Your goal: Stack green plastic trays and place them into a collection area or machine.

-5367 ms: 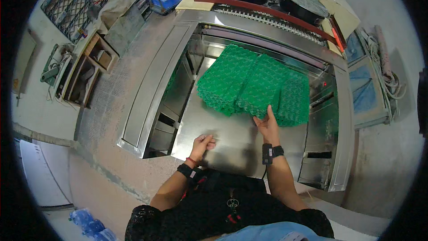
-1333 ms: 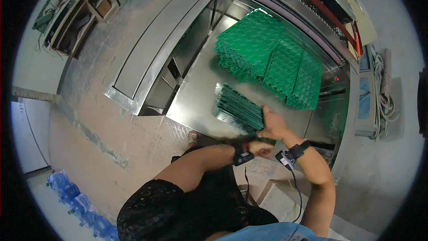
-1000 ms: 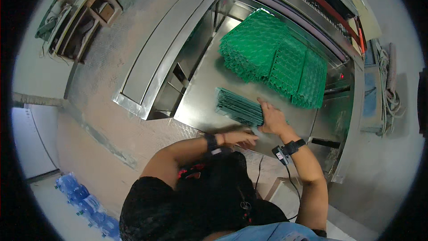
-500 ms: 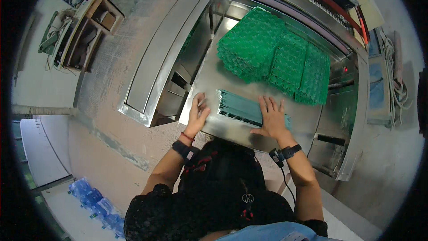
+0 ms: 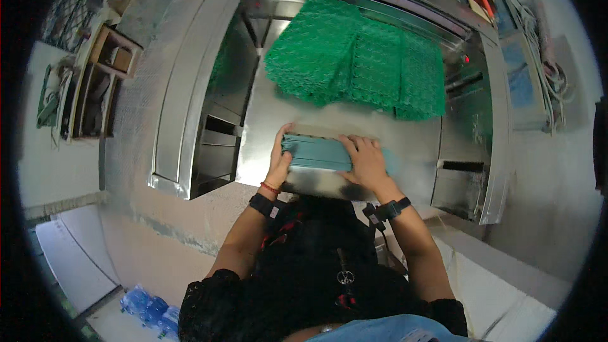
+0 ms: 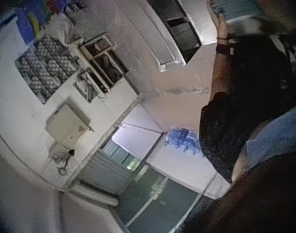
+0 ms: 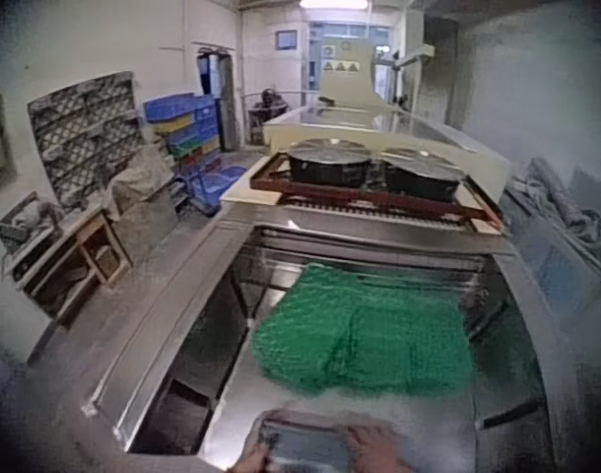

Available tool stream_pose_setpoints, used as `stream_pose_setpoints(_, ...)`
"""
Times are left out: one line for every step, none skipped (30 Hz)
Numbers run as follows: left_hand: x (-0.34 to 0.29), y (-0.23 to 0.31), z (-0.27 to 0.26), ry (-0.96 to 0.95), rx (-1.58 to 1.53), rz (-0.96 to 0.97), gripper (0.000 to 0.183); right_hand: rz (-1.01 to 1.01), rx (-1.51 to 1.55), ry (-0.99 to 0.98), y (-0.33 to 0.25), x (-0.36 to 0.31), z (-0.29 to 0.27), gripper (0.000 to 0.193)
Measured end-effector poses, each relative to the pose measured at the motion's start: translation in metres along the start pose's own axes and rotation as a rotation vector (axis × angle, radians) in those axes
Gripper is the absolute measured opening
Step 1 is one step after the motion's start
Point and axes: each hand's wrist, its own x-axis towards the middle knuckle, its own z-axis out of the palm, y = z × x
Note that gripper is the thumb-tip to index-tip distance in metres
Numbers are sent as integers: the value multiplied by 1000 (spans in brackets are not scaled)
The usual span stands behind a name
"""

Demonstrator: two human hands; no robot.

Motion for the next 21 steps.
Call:
stream_pose_setpoints(0,-2,1,-1,-1,0,90,15,8,2,1,-2,-1,84)
stream_pose_setpoints(2,-1,1,-1,0,11,89,20,19,9,0,-1,-2,84)
stream_pose_setpoints(4,-1,4,-1,-9,5,88,24,30,17,1,-3,-3,84)
stream_pose_setpoints(6,-1,6,0,-18,-2,87,24,49,69,5,-6,-4,84)
stream_pose_setpoints(6,-1,6,8,-23,-13,86,17,74,117,8,-8,-4,84)
stream_pose_setpoints(7,-2,6,13,-20,-20,85,9,99,164,13,-10,-3,83)
stream_pose_setpoints(7,-2,6,19,-16,-27,84,104,171,226,20,-17,-3,83)
stream_pose_setpoints(4,-3,2,40,-4,-34,84,185,249,285,29,-27,-1,83)
stream_pose_setpoints(4,-2,3,35,-3,-32,83,279,313,346,39,-40,-3,82)
stream_pose_setpoints(8,0,7,26,-3,-25,83,328,540,452,56,-53,7,80)
stream_pose_setpoints(11,2,10,13,-1,-18,82,375,772,558,76,-66,29,78)
stream_pose_setpoints(12,3,11,0,-18,-22,83,422,1007,660,85,-73,43,76)
stream_pose_setpoints(11,3,11,-9,-31,-27,83,416,1142,630,81,-72,49,76)
stream_pose_setpoints(12,2,12,-18,-46,-30,83,407,1274,600,74,-66,54,77)
stream_pose_setpoints(12,-1,12,-38,-62,-33,84,396,1404,568,68,-62,56,78)
stream_pose_setpoints(12,-5,13,-60,-77,-37,85,401,1402,586,66,-60,56,77)
stream_pose_setpoints(11,-6,10,-79,-85,-42,85,404,1407,602,60,-55,53,77)
stream_pose_setpoints(11,-8,7,-84,-65,-34,86,408,1412,617,57,-52,51,77)
stream_pose_setpoints(10,-9,4,-89,-45,-27,86,426,1385,582,56,-50,50,76)
stream_pose_setpoints(10,-9,6,-97,-35,-19,87,448,1347,548,58,-51,49,76)
stream_pose_setpoints(10,-9,6,-101,-48,-35,87,469,1310,513,60,-52,48,76)
